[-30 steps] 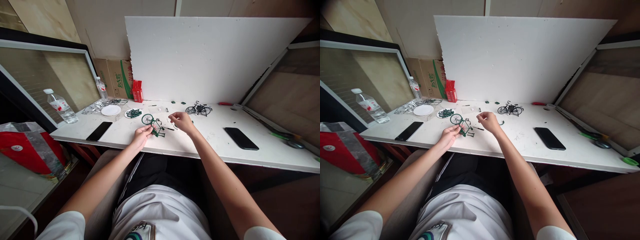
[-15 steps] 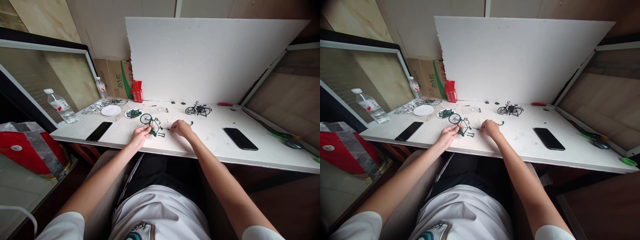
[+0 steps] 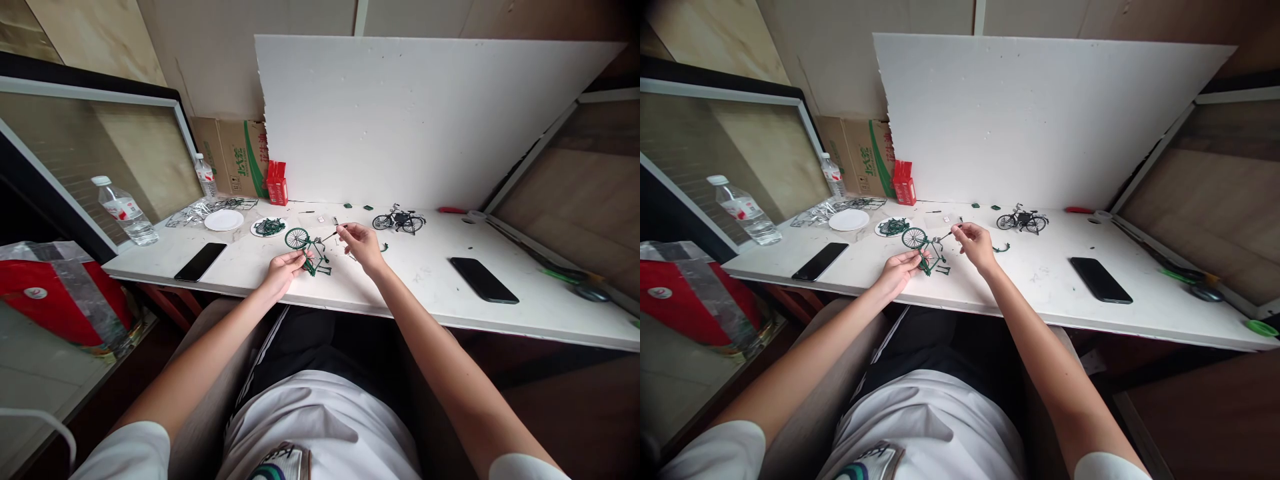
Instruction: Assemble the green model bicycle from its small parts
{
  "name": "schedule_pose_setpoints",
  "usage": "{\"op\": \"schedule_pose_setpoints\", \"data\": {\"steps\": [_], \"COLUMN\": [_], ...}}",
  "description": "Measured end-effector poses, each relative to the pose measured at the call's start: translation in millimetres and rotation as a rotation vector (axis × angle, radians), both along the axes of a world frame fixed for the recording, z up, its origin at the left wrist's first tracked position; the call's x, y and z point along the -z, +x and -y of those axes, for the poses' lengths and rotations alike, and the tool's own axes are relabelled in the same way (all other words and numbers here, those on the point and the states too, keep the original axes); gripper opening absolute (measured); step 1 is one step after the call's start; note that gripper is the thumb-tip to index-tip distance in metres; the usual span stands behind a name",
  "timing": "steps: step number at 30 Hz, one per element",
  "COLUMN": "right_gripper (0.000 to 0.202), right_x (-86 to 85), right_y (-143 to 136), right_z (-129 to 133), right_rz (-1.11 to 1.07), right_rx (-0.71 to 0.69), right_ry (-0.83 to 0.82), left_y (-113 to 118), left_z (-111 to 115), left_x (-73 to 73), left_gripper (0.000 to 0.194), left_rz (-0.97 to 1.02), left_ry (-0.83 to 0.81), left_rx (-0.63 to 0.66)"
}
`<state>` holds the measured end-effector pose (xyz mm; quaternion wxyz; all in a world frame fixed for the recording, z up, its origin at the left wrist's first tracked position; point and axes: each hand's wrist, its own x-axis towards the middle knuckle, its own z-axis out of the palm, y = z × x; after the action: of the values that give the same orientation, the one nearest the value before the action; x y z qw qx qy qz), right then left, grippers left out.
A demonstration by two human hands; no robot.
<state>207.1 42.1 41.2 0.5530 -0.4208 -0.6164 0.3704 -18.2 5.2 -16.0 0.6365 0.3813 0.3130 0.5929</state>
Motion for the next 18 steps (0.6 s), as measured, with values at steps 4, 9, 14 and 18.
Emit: {"op": "schedule_pose_setpoints", "data": {"steps": [4, 9, 14, 18], "right_gripper": [0.053, 0.053, 0.058, 0.057], "right_x": [5.9, 13.4, 17.4, 17.5], "right_y": [-20, -36, -38, -40], "right_z": [10, 24, 25, 27], "right_rz": [-0.086, -0.1, -0.076, -0.085], "right_rx": [-0.196, -0.301, -0.289, -0.291], "right_ry": [0.026, -0.01, -0.056, -0.05], "left_y": [0, -1, -1, -1], "left_z": [-3, -8, -9, -7], "left_x": [4.0, 9.3, 10.6, 9.6], "left_gripper": [0.04, 0.035, 0.037, 0.04], "left_rz": [-0.008, 0.003, -0.011, -0.025], "left_ry": [-0.009, -0.025, -0.019, -0.011], "left_rx": [0.013, 0.001, -0.004, -0.001]}}
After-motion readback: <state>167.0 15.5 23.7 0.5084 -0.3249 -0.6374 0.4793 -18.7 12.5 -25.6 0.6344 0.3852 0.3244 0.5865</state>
